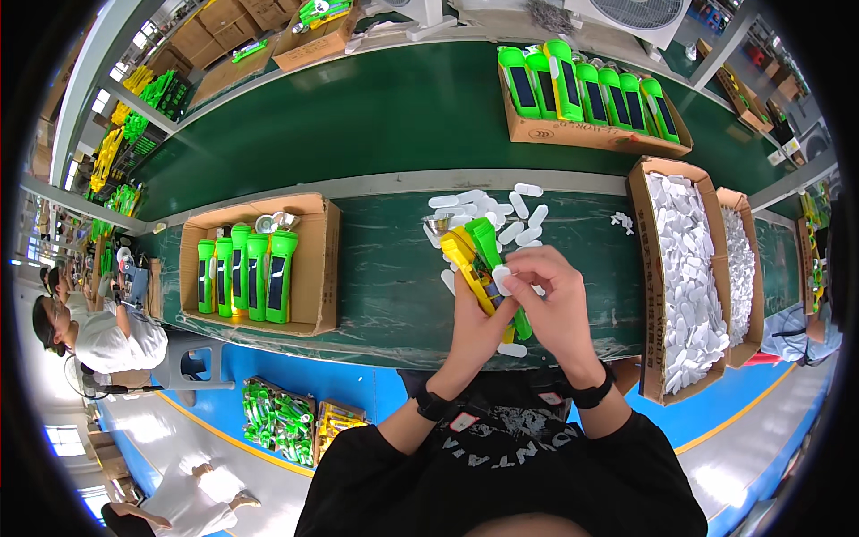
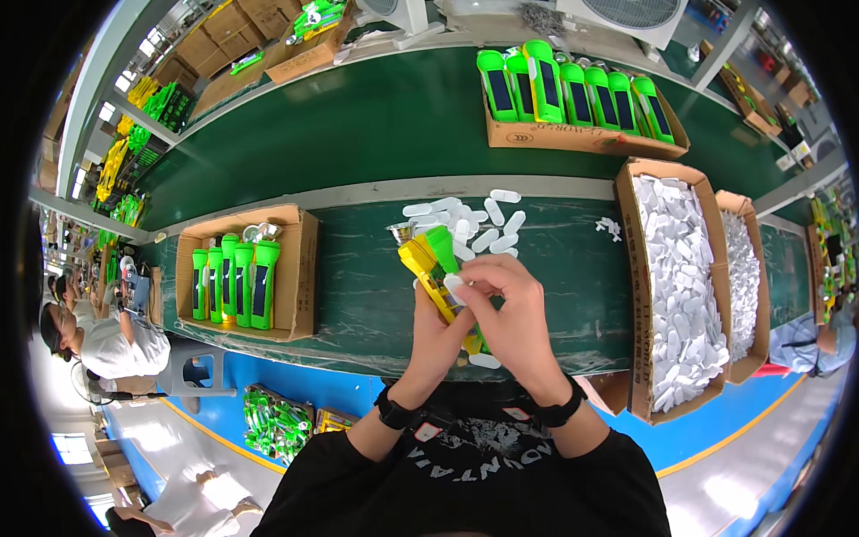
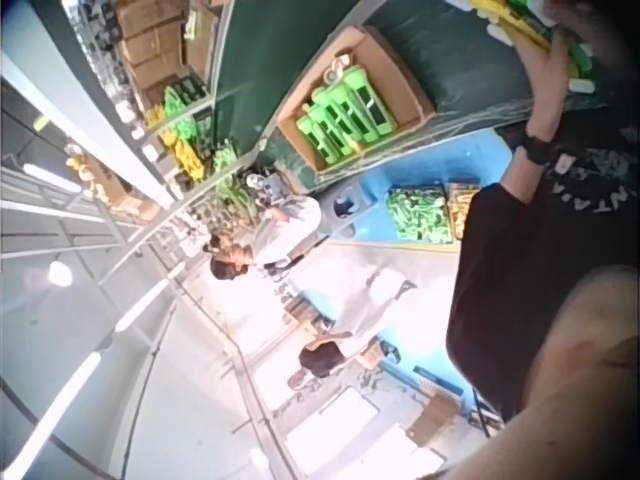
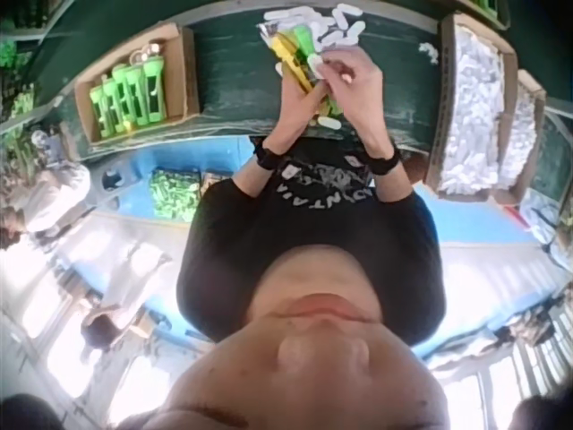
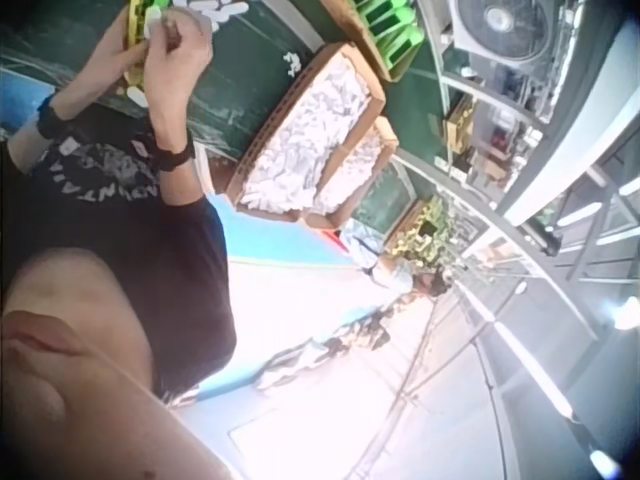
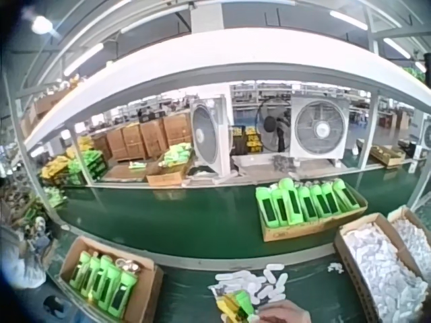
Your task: The person is assembling solar-powered flashlights by inserting the internal components and solar panels into the plastic housings.
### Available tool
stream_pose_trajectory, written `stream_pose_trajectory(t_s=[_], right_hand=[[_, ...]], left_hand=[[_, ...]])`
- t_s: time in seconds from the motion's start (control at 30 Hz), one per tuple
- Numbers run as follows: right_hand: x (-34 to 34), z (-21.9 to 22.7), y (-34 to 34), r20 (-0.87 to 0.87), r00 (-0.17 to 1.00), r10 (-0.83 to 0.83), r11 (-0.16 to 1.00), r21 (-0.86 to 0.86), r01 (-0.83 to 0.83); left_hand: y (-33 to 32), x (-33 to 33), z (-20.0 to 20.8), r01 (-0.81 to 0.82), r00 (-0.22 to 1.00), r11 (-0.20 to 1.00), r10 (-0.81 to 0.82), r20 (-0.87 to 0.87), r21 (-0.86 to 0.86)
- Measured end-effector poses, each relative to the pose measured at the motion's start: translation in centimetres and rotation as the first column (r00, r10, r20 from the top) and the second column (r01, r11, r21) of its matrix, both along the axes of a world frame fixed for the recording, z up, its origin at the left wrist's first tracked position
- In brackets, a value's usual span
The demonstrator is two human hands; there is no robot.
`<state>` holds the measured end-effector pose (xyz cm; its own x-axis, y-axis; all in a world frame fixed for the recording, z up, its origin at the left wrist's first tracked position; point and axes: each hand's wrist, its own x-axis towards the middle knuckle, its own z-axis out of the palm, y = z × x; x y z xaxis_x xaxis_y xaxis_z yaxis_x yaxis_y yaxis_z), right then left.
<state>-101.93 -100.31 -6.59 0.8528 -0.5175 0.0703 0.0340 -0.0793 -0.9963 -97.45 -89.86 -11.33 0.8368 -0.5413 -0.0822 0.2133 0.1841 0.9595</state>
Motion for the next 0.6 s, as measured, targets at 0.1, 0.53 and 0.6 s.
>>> stream_pose_trajectory(t_s=[0.1, 0.53, 0.6], right_hand=[[0.2, 0.6, 0.4, -0.107, 0.984, -0.141, 0.981, -0.152, 0.124], [0.9, -0.2, 2.2, 0.008, 0.991, -0.134, 0.932, -0.339, 0.129], [0.8, 0.1, 2.1, -0.016, 0.989, -0.148, 0.932, -0.338, 0.134]], left_hand=[[0.0, -0.1, 0.1, -0.031, 0.999, 0.996, 0.027, 0.045, 0.088], [-0.1, -0.4, -0.5, -0.016, 0.995, 0.997, 0.024, 0.096, -0.078], [-0.1, -0.3, -0.7, 0.004, 0.976, 1.0, -0.005, 0.216, 0.004]])
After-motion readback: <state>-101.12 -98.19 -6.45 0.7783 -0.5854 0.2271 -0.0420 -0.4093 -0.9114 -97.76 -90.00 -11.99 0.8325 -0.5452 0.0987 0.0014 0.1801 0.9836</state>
